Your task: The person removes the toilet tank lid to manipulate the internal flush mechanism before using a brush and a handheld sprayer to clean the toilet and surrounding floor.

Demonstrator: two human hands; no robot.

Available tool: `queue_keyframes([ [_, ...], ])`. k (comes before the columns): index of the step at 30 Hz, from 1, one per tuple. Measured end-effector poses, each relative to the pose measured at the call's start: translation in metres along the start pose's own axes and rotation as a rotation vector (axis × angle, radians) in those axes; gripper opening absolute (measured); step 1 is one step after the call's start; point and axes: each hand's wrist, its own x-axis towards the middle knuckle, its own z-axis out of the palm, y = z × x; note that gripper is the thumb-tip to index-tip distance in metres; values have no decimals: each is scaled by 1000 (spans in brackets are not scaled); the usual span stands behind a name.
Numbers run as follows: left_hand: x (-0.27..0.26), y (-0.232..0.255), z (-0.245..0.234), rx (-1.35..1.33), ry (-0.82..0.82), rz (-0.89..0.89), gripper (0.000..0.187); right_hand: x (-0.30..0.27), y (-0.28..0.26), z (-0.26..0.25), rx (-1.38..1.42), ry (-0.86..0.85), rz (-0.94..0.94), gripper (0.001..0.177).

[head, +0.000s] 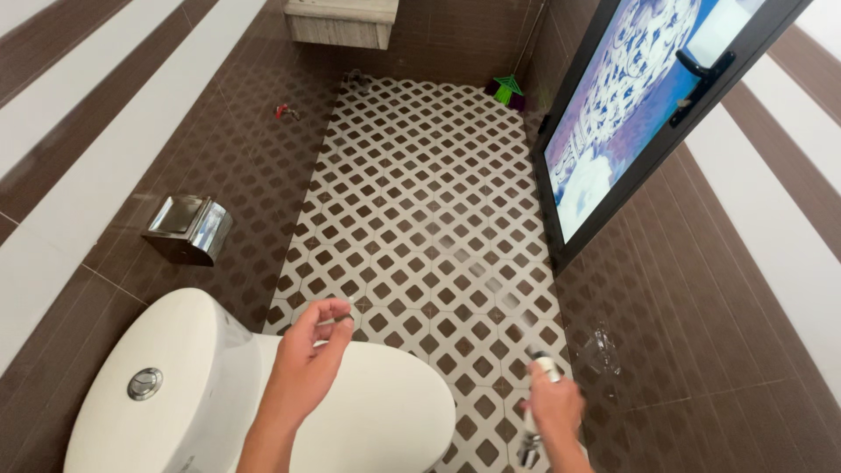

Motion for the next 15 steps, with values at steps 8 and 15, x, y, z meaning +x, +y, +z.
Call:
queue_keyframes([
  [8,4,3,-1,0,8,1,30,-10,-5,-31,126,-33,-13,42],
  [15,6,6,-3,-2,1,30,30,-9,-19,-52,280,98,-19,37],
])
